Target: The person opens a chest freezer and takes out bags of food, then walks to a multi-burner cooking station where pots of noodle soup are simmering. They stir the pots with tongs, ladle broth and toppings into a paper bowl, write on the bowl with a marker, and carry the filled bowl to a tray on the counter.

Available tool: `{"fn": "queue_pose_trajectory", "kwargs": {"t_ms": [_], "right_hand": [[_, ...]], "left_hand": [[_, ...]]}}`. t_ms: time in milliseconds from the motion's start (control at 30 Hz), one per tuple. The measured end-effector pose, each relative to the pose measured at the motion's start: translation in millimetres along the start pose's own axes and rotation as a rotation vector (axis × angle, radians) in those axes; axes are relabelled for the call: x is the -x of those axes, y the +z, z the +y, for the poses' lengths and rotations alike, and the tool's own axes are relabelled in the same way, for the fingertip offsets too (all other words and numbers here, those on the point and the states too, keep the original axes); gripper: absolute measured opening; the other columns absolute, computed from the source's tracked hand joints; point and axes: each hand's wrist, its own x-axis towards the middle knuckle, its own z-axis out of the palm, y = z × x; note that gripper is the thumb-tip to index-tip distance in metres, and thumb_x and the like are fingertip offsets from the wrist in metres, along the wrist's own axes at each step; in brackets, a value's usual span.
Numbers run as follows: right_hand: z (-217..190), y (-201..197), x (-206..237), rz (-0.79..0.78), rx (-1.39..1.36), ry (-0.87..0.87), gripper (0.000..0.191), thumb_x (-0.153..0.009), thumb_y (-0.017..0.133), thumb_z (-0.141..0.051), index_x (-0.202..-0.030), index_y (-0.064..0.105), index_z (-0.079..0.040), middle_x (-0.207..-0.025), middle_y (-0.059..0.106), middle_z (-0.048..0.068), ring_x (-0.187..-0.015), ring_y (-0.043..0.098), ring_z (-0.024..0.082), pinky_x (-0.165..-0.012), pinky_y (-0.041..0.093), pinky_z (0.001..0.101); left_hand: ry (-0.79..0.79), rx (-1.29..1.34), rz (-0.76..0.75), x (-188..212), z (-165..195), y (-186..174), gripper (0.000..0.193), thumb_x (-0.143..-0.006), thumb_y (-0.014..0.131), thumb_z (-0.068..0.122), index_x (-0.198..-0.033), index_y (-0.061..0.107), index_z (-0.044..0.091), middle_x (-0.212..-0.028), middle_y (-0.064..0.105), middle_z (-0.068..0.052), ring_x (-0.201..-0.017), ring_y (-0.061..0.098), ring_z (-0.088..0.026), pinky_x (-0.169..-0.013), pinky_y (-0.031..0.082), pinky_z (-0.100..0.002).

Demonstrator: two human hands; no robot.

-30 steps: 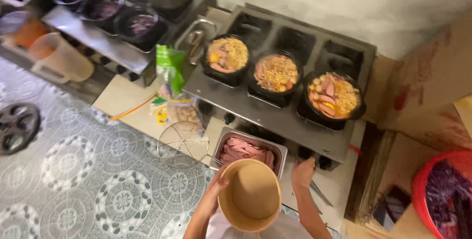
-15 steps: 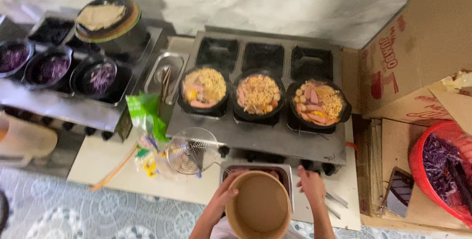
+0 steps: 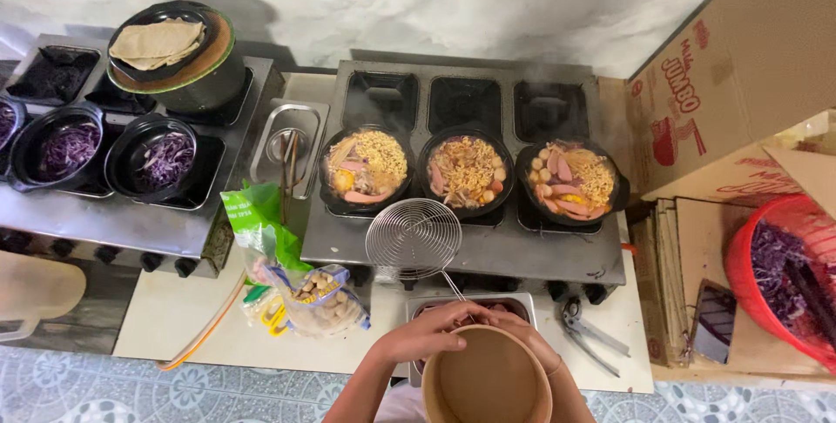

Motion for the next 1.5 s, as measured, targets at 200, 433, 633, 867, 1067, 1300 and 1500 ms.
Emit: {"fn": "queue_pose_trajectory", "kwargs": {"t_ms": [200,433,633,867,1067,1300,1500], "right_hand": [[-44,8,18,-0.001,0.184,-0.227,0.036,-0.092,0.066,-0.011,-0.126,0.067,0.001,-0.103,0.075,0.008,-0.088,0.071,0.015,-0.077,0.059,0.0305],[-155,5,1,0.677,1.595,-0.646,0.040,-0.095,0.065,-0.015,-0.133,0.056,-0.007,-0.101,0.075,0.019,-0.086,0.070,0.039,-0.068,0.056,0.0483],[-206,35,-49,0.624,2.128,-0.796,0.026,-0.094,0.063,-0.016,-0.115,0.053,-0.005,-0.086,0.072,0.016,-0.078,0.073,0.035,-0.068,0.058,0.0487],[-211,39,-48,0.456,2.063,-0.707,0.020,-0.092,0.062,-0.015,-0.107,0.056,-0.004,-0.084,0.072,0.018,-0.081,0.072,0.040,-0.068,0.058,0.0503],[-238,45,-33,0.513,2.093,-0.706,0.029,-0.090,0.061,-0.014,-0.118,0.058,-0.009,-0.092,0.071,0.019,-0.077,0.071,0.040,-0.065,0.058,0.0501],[-214,56,-19,0.647,1.986,-0.638,0.032,-0.094,0.060,-0.022,-0.125,0.057,-0.015,-0.085,0.072,0.017,-0.076,0.072,0.040,-0.065,0.058,0.0508],[-98,21,29,0.760,1.582,-0.822,0.034,-0.091,0.068,-0.019,-0.124,0.063,-0.017,-0.086,0.072,0.018,-0.074,0.069,0.040,-0.064,0.054,0.0500]], "left_hand": [[0.138,0.167,0.111,7,-27,0,0.064,-0.093,0.062,0.030,-0.150,0.050,0.004,-0.156,0.046,-0.005,-0.145,0.045,-0.019,-0.120,0.035,-0.036],[-0.175,0.451,0.598,34,-73,-4,0.072,-0.089,0.064,0.036,-0.154,0.042,0.014,-0.146,0.056,-0.006,-0.132,0.053,-0.018,-0.107,0.045,-0.036],[-0.158,0.413,0.655,48,-70,-4,0.072,-0.088,0.063,0.034,-0.155,0.041,0.019,-0.148,0.055,-0.001,-0.134,0.052,-0.015,-0.108,0.045,-0.033],[-0.141,0.466,0.706,56,-59,-7,0.070,-0.090,0.061,0.035,-0.155,0.038,0.021,-0.148,0.055,0.000,-0.133,0.054,-0.014,-0.106,0.047,-0.034],[-0.042,0.473,0.695,54,-59,-10,0.068,-0.092,0.059,0.032,-0.154,0.038,0.018,-0.144,0.056,-0.003,-0.126,0.058,-0.017,-0.094,0.054,-0.036],[0.070,0.585,0.850,53,-70,-11,0.067,-0.094,0.059,0.027,-0.155,0.036,0.016,-0.141,0.056,-0.004,-0.125,0.059,-0.015,-0.094,0.055,-0.036],[0.003,0.596,0.777,68,-101,-14,0.061,-0.098,0.056,0.029,-0.154,0.038,0.015,-0.139,0.059,-0.006,-0.122,0.061,-0.016,-0.095,0.054,-0.038]]}}
